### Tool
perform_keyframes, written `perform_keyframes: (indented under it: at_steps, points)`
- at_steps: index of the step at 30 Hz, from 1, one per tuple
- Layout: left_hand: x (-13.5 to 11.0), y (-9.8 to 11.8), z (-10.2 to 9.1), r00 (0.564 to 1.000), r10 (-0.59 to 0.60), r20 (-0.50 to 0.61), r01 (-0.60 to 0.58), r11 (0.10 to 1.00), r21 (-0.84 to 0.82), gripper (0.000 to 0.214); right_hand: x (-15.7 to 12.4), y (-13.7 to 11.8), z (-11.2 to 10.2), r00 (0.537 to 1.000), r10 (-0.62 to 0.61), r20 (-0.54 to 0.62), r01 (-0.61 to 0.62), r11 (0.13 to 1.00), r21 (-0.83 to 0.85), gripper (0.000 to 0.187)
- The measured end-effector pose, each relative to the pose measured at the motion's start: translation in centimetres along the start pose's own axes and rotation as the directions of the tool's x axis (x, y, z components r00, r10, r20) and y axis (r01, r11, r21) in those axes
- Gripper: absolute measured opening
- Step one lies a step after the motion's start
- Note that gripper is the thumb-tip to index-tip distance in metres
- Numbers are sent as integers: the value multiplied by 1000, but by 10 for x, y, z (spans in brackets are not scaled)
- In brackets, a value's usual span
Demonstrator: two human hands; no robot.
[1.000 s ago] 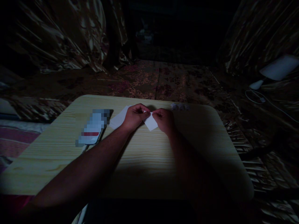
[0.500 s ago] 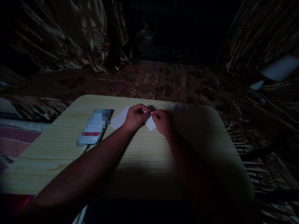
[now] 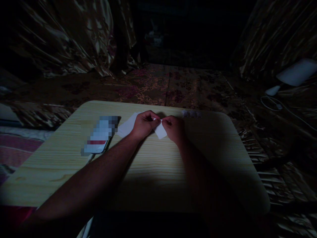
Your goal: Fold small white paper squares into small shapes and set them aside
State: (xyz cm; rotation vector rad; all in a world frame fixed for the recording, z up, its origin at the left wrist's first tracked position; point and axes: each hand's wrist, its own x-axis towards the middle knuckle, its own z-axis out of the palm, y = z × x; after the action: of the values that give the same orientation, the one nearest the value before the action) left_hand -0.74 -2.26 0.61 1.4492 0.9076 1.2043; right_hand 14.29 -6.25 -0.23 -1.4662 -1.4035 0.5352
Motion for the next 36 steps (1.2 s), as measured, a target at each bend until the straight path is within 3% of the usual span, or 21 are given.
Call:
perform_keyframes:
  at_steps: [18,24,36]
  points:
    - [0,-4,0,997,54,49,-57,996,70,15,3,-1,-3,999,17,39,-17,1000,-3,14]
    - [-1,5,4,995,-68,75,77,989,-129,30,3,-3,-7,1000,-7,9,6,999,34,14]
    - [1,6,0,985,-133,114,151,975,-166,28,5,0,-8,999,18,37,-24,985,170,15]
